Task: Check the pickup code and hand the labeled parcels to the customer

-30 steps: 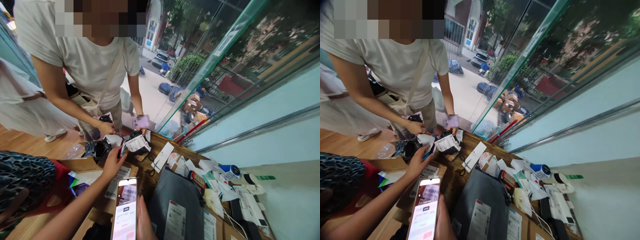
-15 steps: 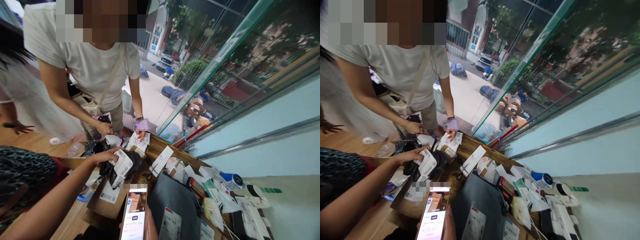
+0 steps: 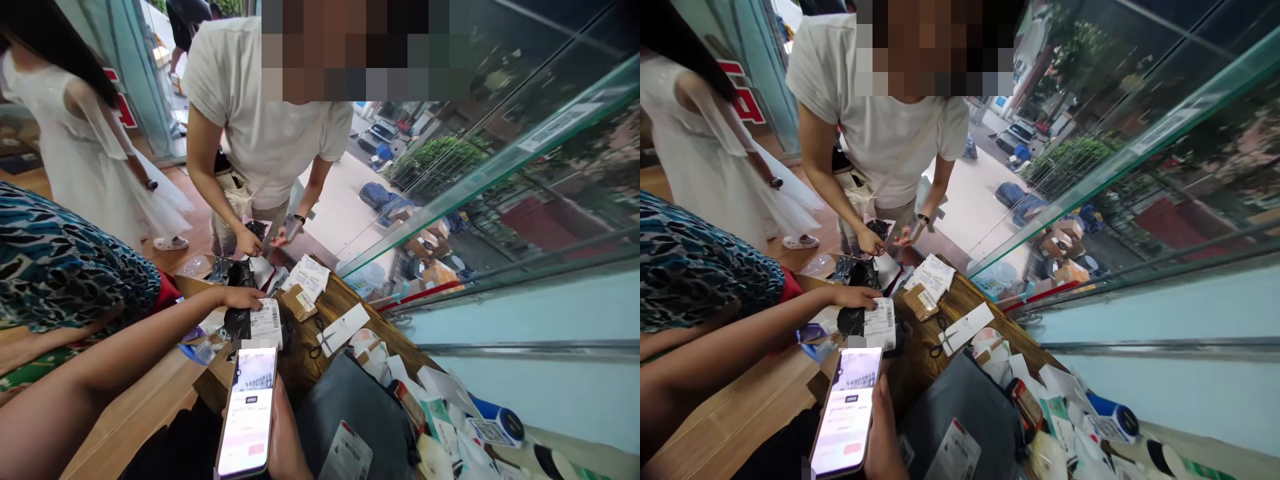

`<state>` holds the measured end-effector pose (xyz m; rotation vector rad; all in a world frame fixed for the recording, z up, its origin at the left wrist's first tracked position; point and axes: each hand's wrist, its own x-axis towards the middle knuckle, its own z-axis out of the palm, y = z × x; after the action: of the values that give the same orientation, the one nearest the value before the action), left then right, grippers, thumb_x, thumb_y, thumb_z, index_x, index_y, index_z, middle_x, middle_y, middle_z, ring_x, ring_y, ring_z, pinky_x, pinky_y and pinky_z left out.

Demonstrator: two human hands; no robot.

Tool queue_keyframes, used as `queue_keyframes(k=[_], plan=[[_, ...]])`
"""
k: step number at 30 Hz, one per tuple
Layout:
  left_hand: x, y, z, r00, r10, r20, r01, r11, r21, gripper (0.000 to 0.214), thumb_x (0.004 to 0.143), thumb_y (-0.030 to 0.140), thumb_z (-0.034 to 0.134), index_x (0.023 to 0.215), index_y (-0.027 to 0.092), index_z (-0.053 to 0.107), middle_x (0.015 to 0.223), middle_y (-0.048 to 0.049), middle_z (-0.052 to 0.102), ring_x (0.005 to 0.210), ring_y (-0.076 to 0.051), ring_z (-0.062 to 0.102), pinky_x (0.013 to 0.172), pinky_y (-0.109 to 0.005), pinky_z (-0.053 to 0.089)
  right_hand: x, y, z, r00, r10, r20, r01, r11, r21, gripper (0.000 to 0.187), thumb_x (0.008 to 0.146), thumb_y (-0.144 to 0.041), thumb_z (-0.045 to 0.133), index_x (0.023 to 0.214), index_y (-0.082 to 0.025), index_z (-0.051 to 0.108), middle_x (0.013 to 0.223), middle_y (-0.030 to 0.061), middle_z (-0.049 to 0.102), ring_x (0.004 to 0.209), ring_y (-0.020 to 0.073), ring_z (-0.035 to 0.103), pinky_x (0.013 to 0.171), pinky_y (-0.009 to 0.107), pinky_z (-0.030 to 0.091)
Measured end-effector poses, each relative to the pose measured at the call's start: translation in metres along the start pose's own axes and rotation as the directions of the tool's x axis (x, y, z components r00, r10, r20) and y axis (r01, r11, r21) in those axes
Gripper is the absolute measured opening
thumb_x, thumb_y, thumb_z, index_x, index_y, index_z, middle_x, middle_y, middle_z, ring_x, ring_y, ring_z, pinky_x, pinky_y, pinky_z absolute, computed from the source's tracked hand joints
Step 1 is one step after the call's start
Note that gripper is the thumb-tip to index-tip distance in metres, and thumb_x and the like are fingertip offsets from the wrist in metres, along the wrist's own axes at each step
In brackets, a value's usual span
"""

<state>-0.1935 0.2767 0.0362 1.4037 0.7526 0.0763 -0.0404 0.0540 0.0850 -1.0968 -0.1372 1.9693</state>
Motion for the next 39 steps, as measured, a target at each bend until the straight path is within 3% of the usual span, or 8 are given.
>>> queue_keyframes(k=[8, 15, 18, 28, 32, 39], plan=[[-0.004, 0.003, -0.001, 1.0, -0.019, 0.01, 0.019, 0.999, 0.031, 0.021, 0.083, 0.034, 0.06, 0.077, 0.015, 0.055, 0.072, 0.002, 0.053, 0.065, -0.013, 0.051, 0.066, -0.03, 0.043, -0.001, -0.031, 0.042, 0.995, -0.061, 0.077, 0.059, 0.998, 0.031, 0.072, 0.063, -0.065, 0.069, 0.114, -0.015, 0.063, 0.107, 0.0107, 0.072, 0.098, 0.0276, 0.067, 0.092, 0.043, 0.049], [-0.003, 0.001, 0.0, 1.0, -0.028, -0.007, 0.028, 0.998, 0.055, 0.023, 0.084, 0.036, 0.058, 0.079, 0.014, 0.056, 0.072, 0.0018, 0.054, 0.065, -0.013, 0.051, 0.065, -0.03, 0.044, -0.007, -0.036, 0.054, 0.996, -0.066, 0.061, 0.064, 0.997, 0.033, 0.066, 0.061, -0.065, 0.07, 0.104, -0.016, 0.069, 0.094, 0.008, 0.076, 0.081, 0.0231, 0.07, 0.084, 0.038, 0.052], [-0.003, 0.002, -0.001, 1.0, -0.024, -0.016, 0.024, 0.998, 0.061, 0.022, 0.084, 0.035, 0.059, 0.077, 0.014, 0.056, 0.071, 0.0022, 0.053, 0.064, -0.013, 0.05, 0.064, -0.029, 0.043, -0.009, -0.036, 0.055, 0.994, -0.074, 0.078, 0.071, 0.997, 0.043, 0.066, 0.06, -0.065, 0.071, 0.105, -0.017, 0.069, 0.095, 0.0076, 0.076, 0.082, 0.0231, 0.07, 0.078, 0.036, 0.054], [-0.008, 0.006, -0.002, 1.0, -0.004, -0.005, 0.005, 0.995, 0.098, 0.023, 0.085, 0.037, 0.057, 0.079, 0.015, 0.054, 0.071, 0.0024, 0.051, 0.065, -0.013, 0.051, 0.066, -0.03, 0.044, -0.011, -0.035, 0.052, 0.996, -0.071, 0.056, 0.07, 0.997, 0.008, 0.064, 0.059, -0.066, 0.071, 0.101, -0.017, 0.068, 0.087, 0.0068, 0.076, 0.075, 0.0224, 0.069, 0.088, 0.041, 0.05], [-0.006, 0.004, -0.001, 1.0, -0.001, -0.005, 0.002, 0.991, 0.131, 0.023, 0.086, 0.037, 0.055, 0.08, 0.015, 0.055, 0.071, 0.0016, 0.053, 0.065, -0.013, 0.053, 0.067, -0.031, 0.046, -0.011, -0.034, 0.052, 0.996, -0.066, 0.064, 0.065, 0.998, 0.015, 0.065, 0.061, -0.067, 0.069, 0.1, -0.015, 0.069, 0.087, 0.0083, 0.076, 0.079, 0.0243, 0.07, 0.081, 0.039, 0.052], [-0.017, 0.016, 0.037, 0.997, 0.079, 0.017, -0.079, 0.927, 0.366, 0.02, 0.074, 0.03, 0.059, 0.088, 0.017, 0.061, 0.091, -0.0037, 0.066, 0.087, -0.022, 0.06, 0.078, -0.03, 0.046, -0.003, -0.023, 0.035, 0.997, -0.016, 0.072, 0.013, 0.999, 0.046, 0.078, 0.057, -0.075, 0.064, 0.099, -0.01, 0.069, 0.078, 0.011, 0.075, 0.068, 0.0225, 0.069, 0.067, 0.034, 0.052]])
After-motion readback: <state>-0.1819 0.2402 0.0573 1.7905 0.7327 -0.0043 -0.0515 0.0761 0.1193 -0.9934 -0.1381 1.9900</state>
